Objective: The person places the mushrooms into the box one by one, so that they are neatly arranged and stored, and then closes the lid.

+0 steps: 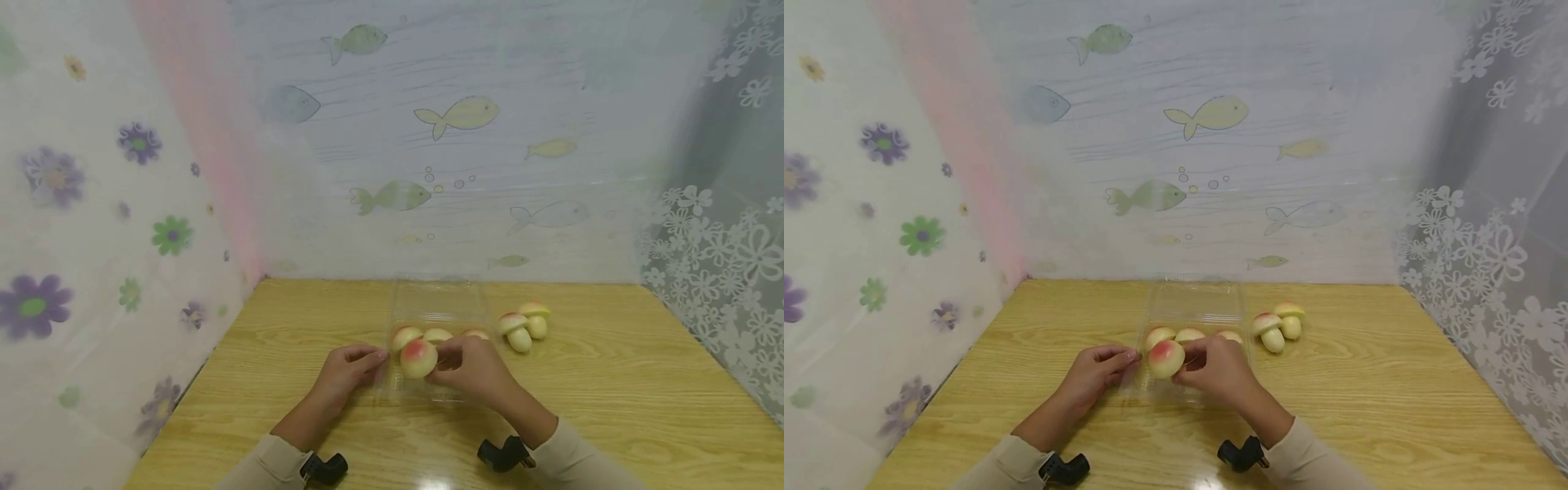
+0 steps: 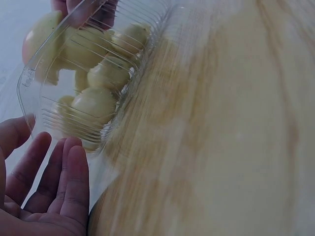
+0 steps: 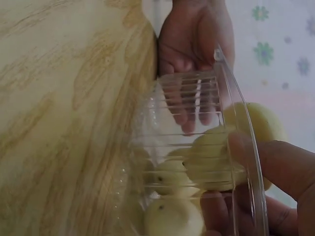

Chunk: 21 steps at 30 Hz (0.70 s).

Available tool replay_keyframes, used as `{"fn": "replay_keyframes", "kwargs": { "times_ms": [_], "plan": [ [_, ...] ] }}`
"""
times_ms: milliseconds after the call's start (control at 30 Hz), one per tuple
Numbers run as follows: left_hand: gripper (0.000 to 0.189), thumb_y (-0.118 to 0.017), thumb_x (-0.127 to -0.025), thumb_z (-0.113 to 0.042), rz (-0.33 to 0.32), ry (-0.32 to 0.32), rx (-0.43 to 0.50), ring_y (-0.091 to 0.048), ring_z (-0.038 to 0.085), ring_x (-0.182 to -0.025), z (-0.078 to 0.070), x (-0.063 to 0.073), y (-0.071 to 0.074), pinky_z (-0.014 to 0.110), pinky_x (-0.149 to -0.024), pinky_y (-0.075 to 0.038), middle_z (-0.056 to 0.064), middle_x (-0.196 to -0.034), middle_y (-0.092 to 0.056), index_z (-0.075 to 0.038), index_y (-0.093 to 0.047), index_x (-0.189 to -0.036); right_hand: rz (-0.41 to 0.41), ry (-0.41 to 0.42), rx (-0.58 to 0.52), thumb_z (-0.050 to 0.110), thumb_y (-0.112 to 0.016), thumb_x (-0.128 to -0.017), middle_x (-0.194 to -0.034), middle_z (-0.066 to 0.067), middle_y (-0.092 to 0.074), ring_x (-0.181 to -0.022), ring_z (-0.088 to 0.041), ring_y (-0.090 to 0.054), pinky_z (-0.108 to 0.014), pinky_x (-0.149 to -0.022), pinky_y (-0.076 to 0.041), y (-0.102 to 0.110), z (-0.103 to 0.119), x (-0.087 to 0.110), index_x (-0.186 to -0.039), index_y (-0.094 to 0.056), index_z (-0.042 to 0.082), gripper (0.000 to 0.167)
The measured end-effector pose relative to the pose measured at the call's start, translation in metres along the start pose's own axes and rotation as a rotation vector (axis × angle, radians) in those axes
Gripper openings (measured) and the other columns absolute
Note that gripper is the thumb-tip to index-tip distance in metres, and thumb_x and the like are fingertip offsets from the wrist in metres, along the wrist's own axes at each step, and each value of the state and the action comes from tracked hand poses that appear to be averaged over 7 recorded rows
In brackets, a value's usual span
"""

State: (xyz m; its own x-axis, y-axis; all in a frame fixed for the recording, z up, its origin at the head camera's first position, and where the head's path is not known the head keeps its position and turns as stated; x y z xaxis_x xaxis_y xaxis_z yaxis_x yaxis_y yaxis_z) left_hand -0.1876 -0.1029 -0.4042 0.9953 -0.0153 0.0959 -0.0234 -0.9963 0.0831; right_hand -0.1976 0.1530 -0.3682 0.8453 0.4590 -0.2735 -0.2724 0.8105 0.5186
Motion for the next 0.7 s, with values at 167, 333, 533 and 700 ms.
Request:
{"fn": "replay_keyframes", "kwargs": {
  "times_ms": [167, 333, 533, 700],
  "plan": [
    [0.037, -0.080, -0.093, -0.025, 0.000, 0.000, 0.002, -0.074, 0.015, -0.097, 0.000, 0.000, -0.001, 0.029, -0.083, -0.062, 0.010, -0.112, -0.078, 0.004, -0.075, -0.116, 0.029, -0.028, 0.015, 0.028, -0.091, -0.081, -0.092, 0.007, -0.079, -0.080, -0.009, -0.075, -0.024, -0.071, -0.061, -0.006, -0.001, 0.000, -0.096, -0.082, 0.026, 0.018],
    [0.036, -0.080, -0.093, -0.023, -0.003, 0.001, 0.003, -0.074, 0.014, -0.096, -0.001, 0.000, -0.001, 0.029, -0.083, -0.062, 0.008, -0.110, -0.078, 0.005, -0.075, -0.116, 0.041, -0.035, 0.047, 0.025, -0.090, -0.081, -0.094, 0.006, -0.080, -0.080, -0.009, -0.074, -0.024, -0.069, -0.060, -0.011, -0.001, 0.000, -0.096, -0.081, 0.023, 0.018],
    [0.037, -0.079, -0.094, -0.023, 0.010, -0.006, 0.000, -0.074, 0.015, -0.099, -0.001, 0.001, -0.001, 0.030, -0.085, -0.062, 0.010, -0.111, -0.078, 0.005, -0.075, -0.116, 0.026, -0.050, 0.087, 0.021, -0.090, -0.081, -0.084, 0.007, -0.078, -0.075, -0.006, -0.070, -0.023, -0.068, -0.057, -0.015, -0.001, 0.001, -0.090, -0.081, 0.017, 0.013],
    [0.038, -0.079, -0.095, -0.025, 0.020, -0.013, -0.006, -0.074, 0.017, -0.102, -0.002, 0.002, -0.001, 0.030, -0.086, -0.062, 0.013, -0.114, -0.077, 0.005, -0.074, -0.117, 0.029, -0.039, 0.105, 0.019, -0.088, -0.083, -0.084, 0.009, -0.077, -0.075, -0.004, -0.070, -0.022, -0.068, -0.057, -0.017, -0.003, 0.001, -0.090, -0.081, 0.018, 0.010]
  ]
}}
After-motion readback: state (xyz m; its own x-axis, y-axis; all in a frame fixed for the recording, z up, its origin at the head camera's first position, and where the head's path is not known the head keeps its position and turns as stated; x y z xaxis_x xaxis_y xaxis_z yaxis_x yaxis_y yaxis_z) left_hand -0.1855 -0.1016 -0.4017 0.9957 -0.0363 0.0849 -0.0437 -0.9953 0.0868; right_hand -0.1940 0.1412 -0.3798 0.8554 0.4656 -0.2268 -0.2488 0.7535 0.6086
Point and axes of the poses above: each hand's wrist, its own x-axis away from the middle knuckle, its own y-axis out of the back of the hand, z = x × y, the point moved 4 cm from there along -x, towards the middle knuckle
